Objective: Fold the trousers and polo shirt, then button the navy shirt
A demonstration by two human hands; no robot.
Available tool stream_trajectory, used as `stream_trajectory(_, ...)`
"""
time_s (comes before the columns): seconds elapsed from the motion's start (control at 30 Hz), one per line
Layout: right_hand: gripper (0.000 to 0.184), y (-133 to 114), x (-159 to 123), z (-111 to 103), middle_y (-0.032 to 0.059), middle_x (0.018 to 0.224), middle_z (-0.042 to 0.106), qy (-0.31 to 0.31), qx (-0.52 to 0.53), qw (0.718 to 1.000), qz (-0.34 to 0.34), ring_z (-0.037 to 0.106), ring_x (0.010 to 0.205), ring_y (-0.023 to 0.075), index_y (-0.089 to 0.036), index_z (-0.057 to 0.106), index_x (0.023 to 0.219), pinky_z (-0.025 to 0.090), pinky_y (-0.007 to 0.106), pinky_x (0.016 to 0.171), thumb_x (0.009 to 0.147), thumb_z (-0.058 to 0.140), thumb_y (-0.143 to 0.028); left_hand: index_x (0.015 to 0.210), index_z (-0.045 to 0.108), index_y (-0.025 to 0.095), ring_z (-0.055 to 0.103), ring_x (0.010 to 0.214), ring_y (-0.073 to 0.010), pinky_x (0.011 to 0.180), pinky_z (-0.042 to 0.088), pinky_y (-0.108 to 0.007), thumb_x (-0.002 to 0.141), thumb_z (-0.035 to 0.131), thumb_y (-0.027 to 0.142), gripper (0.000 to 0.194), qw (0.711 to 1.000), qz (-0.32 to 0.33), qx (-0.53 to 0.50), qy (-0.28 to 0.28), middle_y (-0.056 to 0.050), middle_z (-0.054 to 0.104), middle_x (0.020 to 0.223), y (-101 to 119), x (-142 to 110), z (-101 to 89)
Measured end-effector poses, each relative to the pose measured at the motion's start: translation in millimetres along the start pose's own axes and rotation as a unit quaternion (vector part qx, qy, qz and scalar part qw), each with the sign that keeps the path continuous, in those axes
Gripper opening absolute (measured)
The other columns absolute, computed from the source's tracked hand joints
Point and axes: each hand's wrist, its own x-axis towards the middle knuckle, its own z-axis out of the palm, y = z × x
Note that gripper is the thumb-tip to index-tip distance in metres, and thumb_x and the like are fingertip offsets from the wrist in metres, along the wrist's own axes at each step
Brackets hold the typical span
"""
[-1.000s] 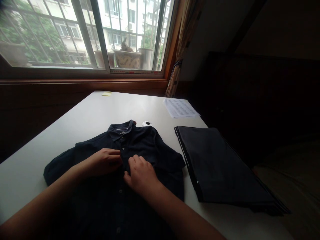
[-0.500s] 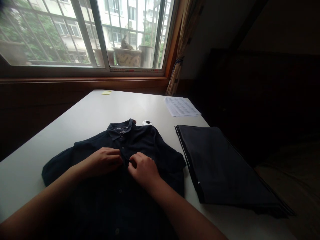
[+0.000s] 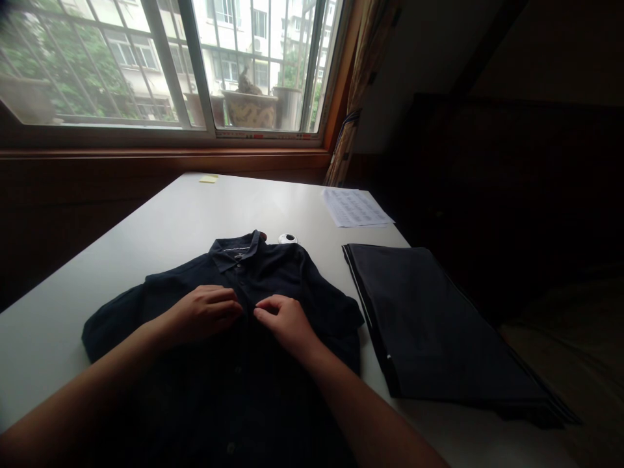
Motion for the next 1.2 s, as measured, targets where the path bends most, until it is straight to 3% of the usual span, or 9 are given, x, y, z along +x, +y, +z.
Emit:
stream_trajectory(0.43,0.025,-2.6,-0.9,0.9,0.0056,0.087,0.077,-0.008,0.085,0.995,0.049,0.069,0.087,0.0229,-0.015,0.078,0.089,0.049,0.031,0.08,0.078,0.072,-0.037,0.097,0.066,0.02,0.057,0.067,-0.0126,0.066,0.044,-0.027,0.098,0.051,0.023,0.016,1.0,0.016,0.003,0.018,-0.003,0.064,0.084,-1.0,-0.2,3.6)
stream_trajectory(1.2,0.026,1.0,-1.3,5.1,0.0037,0.08,0.073,-0.015,0.101,0.992,0.068,0.063,0.073,0.0178,-0.016,0.08,0.088,0.045,0.027,0.067,0.078,0.072,-0.038,0.094,0.064,0.018,0.055,0.067,-0.013,0.067,0.046,-0.029,0.099,0.051,0.022,0.015,0.998,0.055,0.023,0.019,-0.002,0.064,0.079,3.8,6.1,-0.2)
